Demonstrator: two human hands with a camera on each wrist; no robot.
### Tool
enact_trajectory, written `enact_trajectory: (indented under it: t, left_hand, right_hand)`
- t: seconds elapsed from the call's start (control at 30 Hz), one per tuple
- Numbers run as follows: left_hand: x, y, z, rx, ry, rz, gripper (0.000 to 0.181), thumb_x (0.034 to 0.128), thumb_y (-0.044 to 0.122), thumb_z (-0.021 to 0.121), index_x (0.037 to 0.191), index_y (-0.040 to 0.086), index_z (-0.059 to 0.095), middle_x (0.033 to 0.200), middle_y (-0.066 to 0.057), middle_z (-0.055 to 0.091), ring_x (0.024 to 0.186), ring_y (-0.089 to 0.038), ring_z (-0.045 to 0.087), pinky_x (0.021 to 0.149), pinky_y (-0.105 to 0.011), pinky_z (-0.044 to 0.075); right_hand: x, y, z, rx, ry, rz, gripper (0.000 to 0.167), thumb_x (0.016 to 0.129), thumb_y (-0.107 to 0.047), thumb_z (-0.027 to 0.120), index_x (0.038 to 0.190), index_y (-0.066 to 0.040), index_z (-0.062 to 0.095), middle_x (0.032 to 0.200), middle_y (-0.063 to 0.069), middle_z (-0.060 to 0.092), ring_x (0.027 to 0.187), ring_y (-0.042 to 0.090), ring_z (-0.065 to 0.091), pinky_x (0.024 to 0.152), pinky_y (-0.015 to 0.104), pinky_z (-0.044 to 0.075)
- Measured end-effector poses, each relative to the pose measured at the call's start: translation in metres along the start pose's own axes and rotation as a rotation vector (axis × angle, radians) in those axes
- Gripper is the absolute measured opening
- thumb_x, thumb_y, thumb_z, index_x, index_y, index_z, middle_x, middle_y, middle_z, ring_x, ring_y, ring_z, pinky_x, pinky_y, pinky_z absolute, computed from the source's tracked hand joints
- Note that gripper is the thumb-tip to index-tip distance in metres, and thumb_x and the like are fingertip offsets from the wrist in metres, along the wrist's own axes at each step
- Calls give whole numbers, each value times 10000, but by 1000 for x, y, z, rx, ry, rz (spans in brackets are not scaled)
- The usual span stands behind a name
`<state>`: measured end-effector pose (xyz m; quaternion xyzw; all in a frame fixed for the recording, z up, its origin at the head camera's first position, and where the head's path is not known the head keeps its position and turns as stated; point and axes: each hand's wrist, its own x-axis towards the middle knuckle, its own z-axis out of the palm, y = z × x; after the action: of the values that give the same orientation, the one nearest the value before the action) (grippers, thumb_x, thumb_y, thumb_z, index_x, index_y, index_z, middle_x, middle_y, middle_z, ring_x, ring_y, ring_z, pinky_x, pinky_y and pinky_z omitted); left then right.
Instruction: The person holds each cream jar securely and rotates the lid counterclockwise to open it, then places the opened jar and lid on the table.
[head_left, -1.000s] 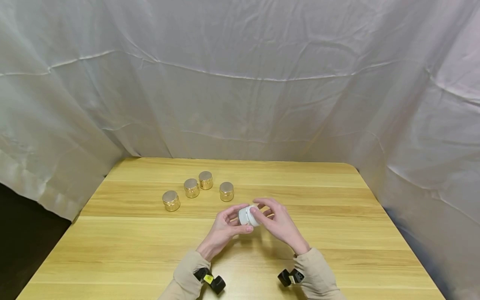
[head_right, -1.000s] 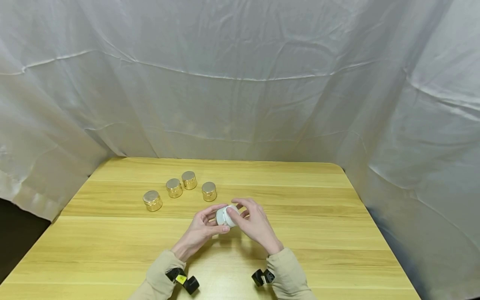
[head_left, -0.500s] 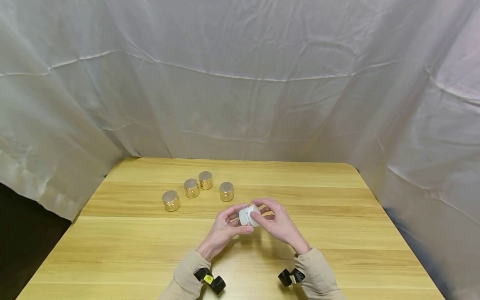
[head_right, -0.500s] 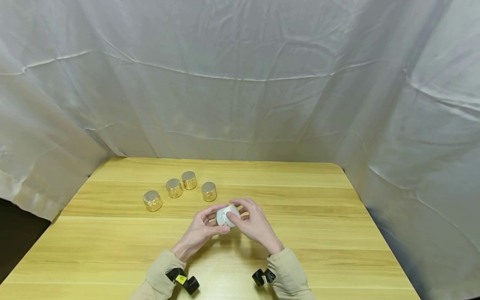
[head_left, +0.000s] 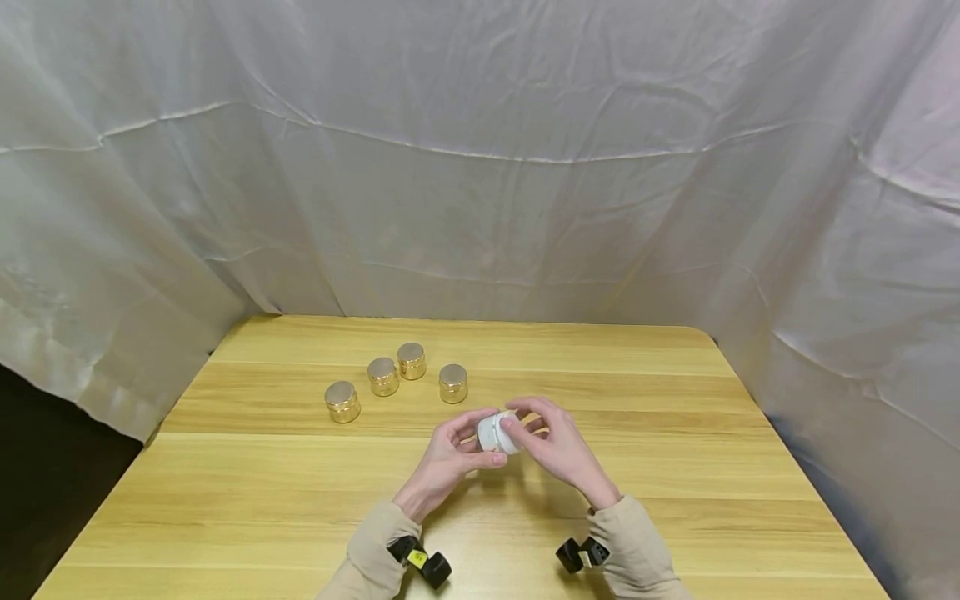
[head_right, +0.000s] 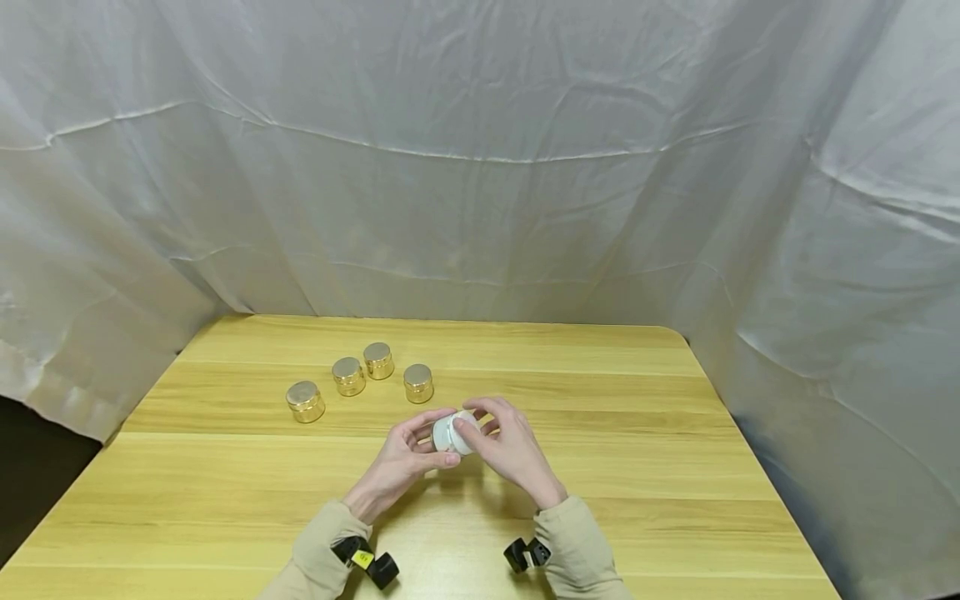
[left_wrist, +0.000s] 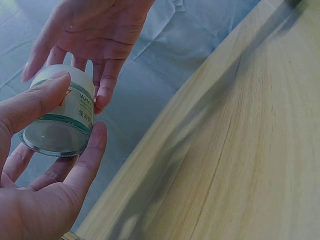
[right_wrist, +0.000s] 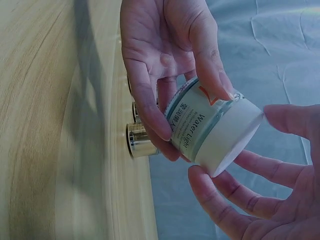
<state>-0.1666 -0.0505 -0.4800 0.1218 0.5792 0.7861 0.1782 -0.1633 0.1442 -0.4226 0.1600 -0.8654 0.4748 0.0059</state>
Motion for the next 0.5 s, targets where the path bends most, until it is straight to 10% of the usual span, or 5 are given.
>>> enact_trajectory:
  t: [0.5]
  left_hand:
    - [-1,0,1,6,13,-15,734,801,-43,774,1459,16,455,1414,-218,557,1134,-197,674,968,-327,598]
  right_hand:
    - [-1,-1,0,5,-25,10,425,947,-261,701,1308,-48,627,1176,157,662,934,221,672,815,321,620]
